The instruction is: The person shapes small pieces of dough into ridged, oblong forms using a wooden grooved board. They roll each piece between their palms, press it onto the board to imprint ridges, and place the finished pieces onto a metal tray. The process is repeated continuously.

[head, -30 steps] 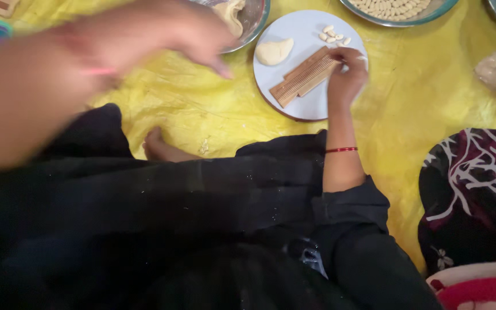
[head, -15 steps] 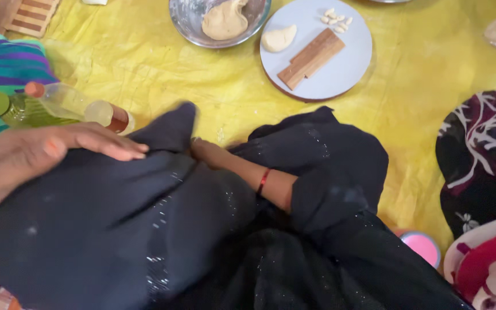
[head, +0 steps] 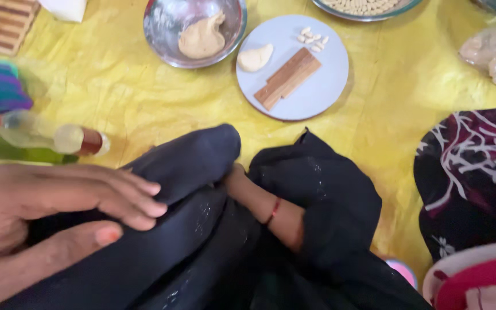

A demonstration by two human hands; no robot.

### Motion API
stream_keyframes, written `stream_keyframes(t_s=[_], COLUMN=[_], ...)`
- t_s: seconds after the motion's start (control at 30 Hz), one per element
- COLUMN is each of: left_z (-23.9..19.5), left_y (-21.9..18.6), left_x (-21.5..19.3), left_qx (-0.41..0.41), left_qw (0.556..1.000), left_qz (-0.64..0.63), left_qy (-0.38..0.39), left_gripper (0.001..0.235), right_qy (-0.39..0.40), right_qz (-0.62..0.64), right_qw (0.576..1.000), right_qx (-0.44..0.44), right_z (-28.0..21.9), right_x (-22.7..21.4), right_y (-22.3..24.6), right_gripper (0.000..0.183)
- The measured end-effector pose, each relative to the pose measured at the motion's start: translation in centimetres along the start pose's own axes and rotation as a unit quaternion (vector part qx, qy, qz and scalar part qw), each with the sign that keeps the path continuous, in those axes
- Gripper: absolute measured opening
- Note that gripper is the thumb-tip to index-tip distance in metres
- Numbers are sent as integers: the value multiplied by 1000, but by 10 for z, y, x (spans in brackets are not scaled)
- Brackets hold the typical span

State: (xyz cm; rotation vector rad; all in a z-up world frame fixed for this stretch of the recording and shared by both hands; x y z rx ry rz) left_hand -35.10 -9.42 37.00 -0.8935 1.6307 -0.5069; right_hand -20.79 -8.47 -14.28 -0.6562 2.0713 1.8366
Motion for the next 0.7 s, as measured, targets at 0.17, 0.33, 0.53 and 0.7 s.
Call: stream_keyframes(t_s=[0.17,0.33,0.53,0.7], left_z=[50,103,206,239], left_y=[54,106,180,248], left_x=[-26,-51,-56,-16], left_qx=[-30,-22,-98,-167], left_qw=[994,982,920,956], left_qz=[-74,-18,-56,-58], left_qy=[76,186,377,236], left_gripper=[23,37,39,39], right_qy=[-1,40,150,93], right_qz=[-8,-30,-158,-173], right_qw=[1000,998,976,974], right_qx=[-6,-29,11,113], right_z=[13,31,-21,-80], right_x=[-12,-27,-107,-185], right_y=[-29,-13,11,35], right_gripper=[36,37,39,34])
Point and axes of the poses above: each hand's wrist, its own z-axis towards the middle knuckle, its own x-axis out of the palm, y = z × x, the point moved 3 cm from there along z, towards the middle knuckle, and after that the axes turned 9 degrees about -x, right-handed, at the moved point
